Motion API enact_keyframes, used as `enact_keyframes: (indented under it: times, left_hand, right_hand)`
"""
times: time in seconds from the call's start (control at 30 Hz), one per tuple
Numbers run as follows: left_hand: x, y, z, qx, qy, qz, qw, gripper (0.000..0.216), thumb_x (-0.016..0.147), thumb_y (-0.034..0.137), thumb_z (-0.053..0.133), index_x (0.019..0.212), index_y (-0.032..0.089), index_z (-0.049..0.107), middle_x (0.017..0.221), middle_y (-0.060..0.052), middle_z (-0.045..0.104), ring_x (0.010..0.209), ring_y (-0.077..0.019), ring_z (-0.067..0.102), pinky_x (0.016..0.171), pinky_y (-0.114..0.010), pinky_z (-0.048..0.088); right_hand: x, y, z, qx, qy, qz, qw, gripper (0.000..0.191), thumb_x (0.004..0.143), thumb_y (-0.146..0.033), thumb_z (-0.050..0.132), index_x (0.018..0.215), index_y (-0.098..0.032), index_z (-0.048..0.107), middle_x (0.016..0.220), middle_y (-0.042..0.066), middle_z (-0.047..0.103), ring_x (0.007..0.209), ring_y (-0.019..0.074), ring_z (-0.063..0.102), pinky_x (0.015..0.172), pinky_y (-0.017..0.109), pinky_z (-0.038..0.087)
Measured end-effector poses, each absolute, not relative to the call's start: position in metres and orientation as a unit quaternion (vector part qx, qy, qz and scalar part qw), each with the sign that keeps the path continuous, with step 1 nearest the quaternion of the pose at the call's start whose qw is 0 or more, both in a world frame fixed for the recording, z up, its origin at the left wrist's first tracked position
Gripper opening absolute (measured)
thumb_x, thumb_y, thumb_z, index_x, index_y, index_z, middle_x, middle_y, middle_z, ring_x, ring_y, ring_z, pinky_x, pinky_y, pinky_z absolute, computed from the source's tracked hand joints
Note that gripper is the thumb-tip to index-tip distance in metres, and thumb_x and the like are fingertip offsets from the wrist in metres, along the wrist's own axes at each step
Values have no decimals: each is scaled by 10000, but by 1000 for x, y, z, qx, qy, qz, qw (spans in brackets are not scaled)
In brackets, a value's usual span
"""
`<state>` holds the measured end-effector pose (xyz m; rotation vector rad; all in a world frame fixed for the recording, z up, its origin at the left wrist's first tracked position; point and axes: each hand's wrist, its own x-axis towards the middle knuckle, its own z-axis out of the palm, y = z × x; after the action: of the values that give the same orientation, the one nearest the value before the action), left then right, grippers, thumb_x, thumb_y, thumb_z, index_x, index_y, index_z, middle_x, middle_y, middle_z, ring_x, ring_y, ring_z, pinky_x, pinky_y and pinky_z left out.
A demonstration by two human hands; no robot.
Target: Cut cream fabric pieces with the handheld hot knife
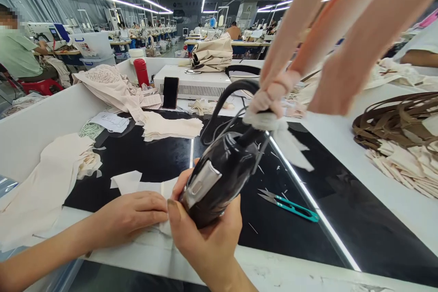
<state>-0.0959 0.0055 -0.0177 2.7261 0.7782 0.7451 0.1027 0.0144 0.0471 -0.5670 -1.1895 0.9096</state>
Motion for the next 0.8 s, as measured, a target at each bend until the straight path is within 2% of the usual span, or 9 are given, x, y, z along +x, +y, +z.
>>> enact_keyframes:
  times: [0.23,0.37,0.53,0.8]
  left_hand:
    - [-99,1,1,932,243,244,112,338,976,-25,458,1180,157,658,1096,-76,749,1025,-189,720,951,-297,610]
    - [-87,16,7,930,267,244,66,334,982,-23,470,1195,151,660,1083,-85,740,1002,-194,712,891,-309,627]
    - [-64,39,3,927,285,243,0,230,1032,68,512,1193,143,658,1045,-87,713,962,-224,698,860,-357,640]
    - [-54,55,-8,936,286,199,-58,234,969,134,702,1199,155,669,1027,-69,693,900,-237,698,811,-380,657]
  right_hand:
    - [125,45,58,-287,-489,370,736,403,839,-336,852,1150,-286,599,781,-45,683,553,150,631,497,301,559]
    - [133,68,53,-295,-489,337,749,359,830,-318,848,1084,-276,598,789,-62,696,559,135,641,534,293,579]
    - [129,79,48,-306,-486,335,747,334,819,-267,811,1049,-273,568,768,-79,698,542,125,638,524,279,572]
    - [125,81,47,-323,-509,321,730,320,826,-298,782,1035,-264,542,754,-82,674,556,121,621,553,286,572]
